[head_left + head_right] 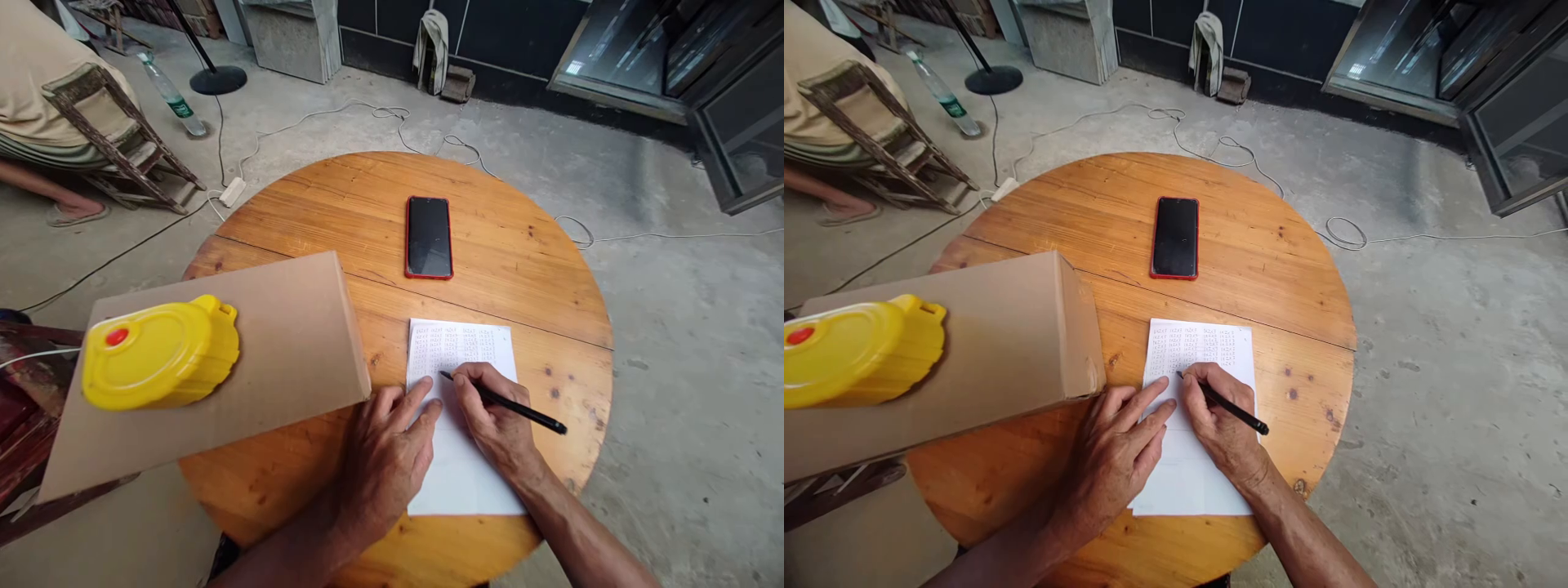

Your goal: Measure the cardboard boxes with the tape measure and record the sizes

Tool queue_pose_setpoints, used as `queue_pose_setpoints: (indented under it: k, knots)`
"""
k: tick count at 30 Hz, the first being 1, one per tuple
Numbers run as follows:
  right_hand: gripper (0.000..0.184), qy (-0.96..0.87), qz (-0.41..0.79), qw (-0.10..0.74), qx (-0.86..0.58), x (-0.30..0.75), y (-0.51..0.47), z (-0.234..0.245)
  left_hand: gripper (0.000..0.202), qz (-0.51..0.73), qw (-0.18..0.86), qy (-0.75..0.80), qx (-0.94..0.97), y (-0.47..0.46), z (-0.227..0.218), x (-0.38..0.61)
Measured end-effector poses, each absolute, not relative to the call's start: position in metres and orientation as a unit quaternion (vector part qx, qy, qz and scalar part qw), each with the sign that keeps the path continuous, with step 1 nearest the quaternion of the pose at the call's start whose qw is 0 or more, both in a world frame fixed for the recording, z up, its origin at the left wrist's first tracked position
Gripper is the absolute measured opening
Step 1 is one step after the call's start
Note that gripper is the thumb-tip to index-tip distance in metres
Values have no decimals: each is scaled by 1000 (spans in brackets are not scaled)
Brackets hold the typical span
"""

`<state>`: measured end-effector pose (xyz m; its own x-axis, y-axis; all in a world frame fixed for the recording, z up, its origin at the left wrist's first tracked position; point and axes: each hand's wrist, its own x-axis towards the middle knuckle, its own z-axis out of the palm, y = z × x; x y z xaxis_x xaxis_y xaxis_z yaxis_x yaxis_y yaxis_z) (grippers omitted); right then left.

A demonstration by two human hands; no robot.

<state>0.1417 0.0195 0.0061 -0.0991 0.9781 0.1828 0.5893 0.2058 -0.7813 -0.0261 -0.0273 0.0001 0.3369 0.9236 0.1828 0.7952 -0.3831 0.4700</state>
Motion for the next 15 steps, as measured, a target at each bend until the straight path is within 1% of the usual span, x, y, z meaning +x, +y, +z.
queue_pose_setpoints:
  k: [15]
  knots:
    - [16, -666, 263, 378, -587, 145, 18, 9, 38, 216, 152, 534, 803, -27, 2, -26]
